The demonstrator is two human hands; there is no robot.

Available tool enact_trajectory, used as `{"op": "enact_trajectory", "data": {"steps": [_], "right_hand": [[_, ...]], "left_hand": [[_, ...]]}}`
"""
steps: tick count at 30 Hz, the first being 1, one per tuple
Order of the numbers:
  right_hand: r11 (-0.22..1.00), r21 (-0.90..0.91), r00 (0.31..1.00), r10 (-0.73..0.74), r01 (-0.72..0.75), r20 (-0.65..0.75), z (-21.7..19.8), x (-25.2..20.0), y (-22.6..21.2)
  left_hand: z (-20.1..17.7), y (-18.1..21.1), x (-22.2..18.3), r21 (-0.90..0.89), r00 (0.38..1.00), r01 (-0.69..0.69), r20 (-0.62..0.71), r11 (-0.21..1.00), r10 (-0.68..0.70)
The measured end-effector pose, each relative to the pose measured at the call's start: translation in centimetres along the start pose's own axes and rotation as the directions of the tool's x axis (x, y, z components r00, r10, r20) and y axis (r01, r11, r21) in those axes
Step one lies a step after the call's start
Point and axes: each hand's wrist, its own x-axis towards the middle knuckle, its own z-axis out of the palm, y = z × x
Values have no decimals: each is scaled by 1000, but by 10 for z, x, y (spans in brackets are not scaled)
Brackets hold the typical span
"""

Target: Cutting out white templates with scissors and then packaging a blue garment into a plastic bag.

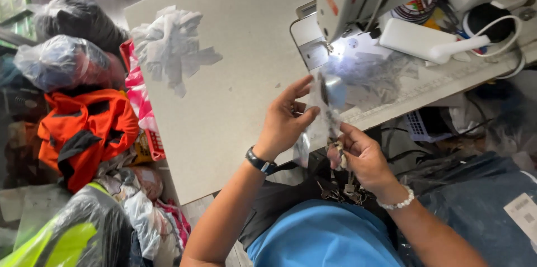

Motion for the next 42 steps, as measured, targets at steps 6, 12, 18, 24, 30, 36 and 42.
{"op": "enact_trajectory", "data": {"steps": [6,12,18,24,30,36,42], "right_hand": [[999,-19,981,32,-37,-189,-28,3,-4],[997,0,973,77,-79,-216,-30,0,-25],[952,-239,964,136,-192,-230,-21,-12,-27],[832,-452,946,264,-322,-188,21,-12,-53],[489,-865,993,56,-115,-101,14,14,-77],[146,-972,975,-153,184,162,-8,31,-73],[357,-903,971,-69,238,228,56,88,-51]], "left_hand": [[32,-33,22,-43,996,88,17,995,-88],[-2,-15,29,35,985,103,-146,994,-97],[-120,-29,66,303,926,-42,-346,952,151],[-228,-1,101,403,866,-7,-455,915,207],[-276,-23,122,246,740,119,-668,962,79],[-278,-67,107,388,724,19,-641,921,255],[-257,-79,94,824,710,-51,-367,564,601]]}}
